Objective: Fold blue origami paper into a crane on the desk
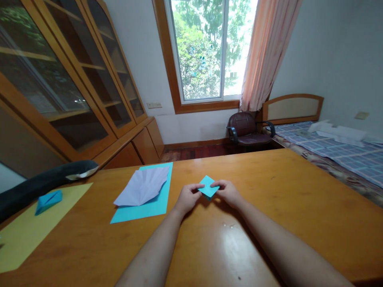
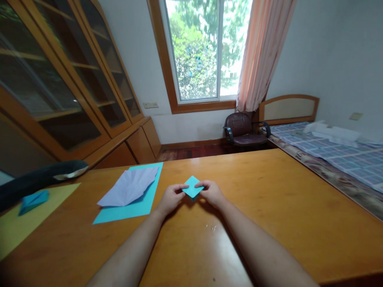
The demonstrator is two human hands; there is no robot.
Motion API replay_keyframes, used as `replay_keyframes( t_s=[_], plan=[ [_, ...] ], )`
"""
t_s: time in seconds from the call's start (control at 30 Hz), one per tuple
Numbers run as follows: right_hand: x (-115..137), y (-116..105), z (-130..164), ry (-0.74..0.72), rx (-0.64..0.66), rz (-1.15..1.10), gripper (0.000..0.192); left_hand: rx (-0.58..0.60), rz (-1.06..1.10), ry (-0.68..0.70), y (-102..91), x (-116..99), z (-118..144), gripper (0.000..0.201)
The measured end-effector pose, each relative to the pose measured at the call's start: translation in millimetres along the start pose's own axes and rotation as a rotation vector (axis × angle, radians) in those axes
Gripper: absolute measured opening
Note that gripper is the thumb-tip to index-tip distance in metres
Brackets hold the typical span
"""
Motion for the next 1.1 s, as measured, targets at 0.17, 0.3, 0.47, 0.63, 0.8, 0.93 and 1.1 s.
replay_keyframes(
  t_s=[0.17, 0.3, 0.47, 0.63, 0.8, 0.93, 1.1],
  plan=[
    [0.8, -1.8, -1.0, 0.007, 0.005, 0.027, 0.016, 0.037, 0.057, -0.064, 0.1, 3.4, 0.6, 0.026],
    [2.4, -2.4, -0.9, 0.028, -0.025, -0.047, 0.018, 0.01, 0.095, -0.096, -1.1, 5.3, 0.2, 0.03],
    [5.0, -1.8, 1.1, 0.046, -0.016, -0.058, 0.027, -0.056, 0.073, -0.087, -6.7, 4.2, -0.7, 0.028],
    [10.2, 0.9, 1.5, 0.013, 0.009, 0.005, 0.033, -0.061, 0.018, -0.047, -7.9, -0.1, -1.9, 0.031],
    [15.6, 3.9, 0.3, -0.048, -0.044, 0.045, 0.041, -0.119, -0.003, -0.019, -6.7, -0.8, -3.6, 0.034],
    [17.2, 7.2, 0.6, -0.077, -0.038, 0.024, 0.041, -0.142, 0.018, -0.04, -2.4, 0.2, -3.5, 0.034],
    [15.9, 9.2, 1.6, -0.054, 0.0, 0.103, 0.04, -0.154, 0.009, -0.05, 2.4, -4.5, -1.3, 0.031]
  ],
)
Point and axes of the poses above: each hand's wrist, its own z-axis away from the middle knuckle, its own y-axis out of the palm, x = y × z, the point moved 6 cm from there along -z, towards the middle knuckle, and after that the axes turned 4 degrees about y, right-handed, at the moved point
